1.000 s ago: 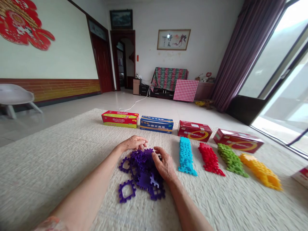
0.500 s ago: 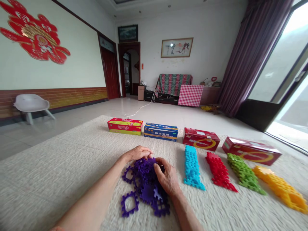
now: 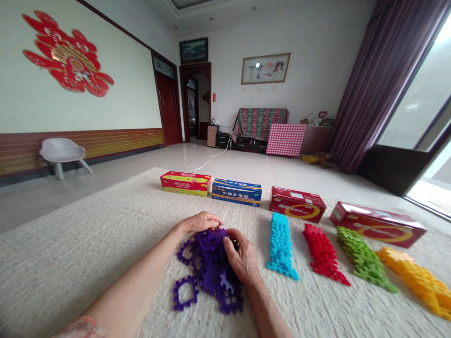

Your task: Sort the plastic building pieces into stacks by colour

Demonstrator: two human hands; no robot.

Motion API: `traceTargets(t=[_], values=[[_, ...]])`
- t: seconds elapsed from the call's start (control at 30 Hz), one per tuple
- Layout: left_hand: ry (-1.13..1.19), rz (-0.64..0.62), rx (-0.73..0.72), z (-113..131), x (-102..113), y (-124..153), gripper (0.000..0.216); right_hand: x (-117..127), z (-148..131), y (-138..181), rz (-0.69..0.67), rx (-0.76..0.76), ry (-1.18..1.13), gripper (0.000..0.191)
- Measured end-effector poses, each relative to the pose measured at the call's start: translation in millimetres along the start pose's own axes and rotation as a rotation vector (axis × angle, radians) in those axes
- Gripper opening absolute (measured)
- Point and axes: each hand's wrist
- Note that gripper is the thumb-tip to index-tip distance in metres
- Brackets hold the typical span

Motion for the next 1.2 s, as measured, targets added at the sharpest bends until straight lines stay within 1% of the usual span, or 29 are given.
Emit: traceTargets(t=[0.13,0.3,0.5,0.63,0.77,0.87,1.0,1.13,1.2], values=[[-0.049,-0.013,0.025,-2.1,-0.8,-2.2,0.032,1.1,1.1,1.3,-0.013,-0.006,-0.016,0.034],[-0.019,-0.012,0.074,-10.5,2.0,-6.5,0.038,2.1,1.7,3.4,-0.043,0.006,0.005,0.036],[-0.022,-0.004,0.043,-10.5,2.4,-2.6,0.038,1.7,1.2,6.9,-0.039,0.031,0.011,0.034],[-0.006,0.007,0.058,-10.7,1.5,0.7,0.039,0.8,0.3,8.5,-0.021,0.038,0.025,0.032],[-0.007,0.012,0.023,-13.9,0.3,4.7,0.038,-1.1,-0.8,12.1,-0.006,0.057,0.03,0.031],[0.001,0.022,0.012,-16.2,0.2,7.4,0.037,-2.0,-0.6,14.5,-0.011,0.069,0.038,0.03],[0.035,0.002,0.016,-18.0,1.8,7.3,0.037,0.6,-0.7,13.6,-0.035,0.072,0.022,0.031],[0.053,0.043,0.006,-16.8,2.0,5.3,0.036,3.6,-6.0,13.1,-0.095,0.084,-0.059,0.033],[0.059,0.086,0.001,-14.8,1.0,4.5,0.037,2.5,-9.0,14.1,-0.089,0.052,-0.087,0.033]])
Point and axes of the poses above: each hand's wrist, its own y-axis away from the middle knuckle, its own x-axis out of the back of the hand, z = x × y, and after that the axes turned 15 degrees about y, right-handed
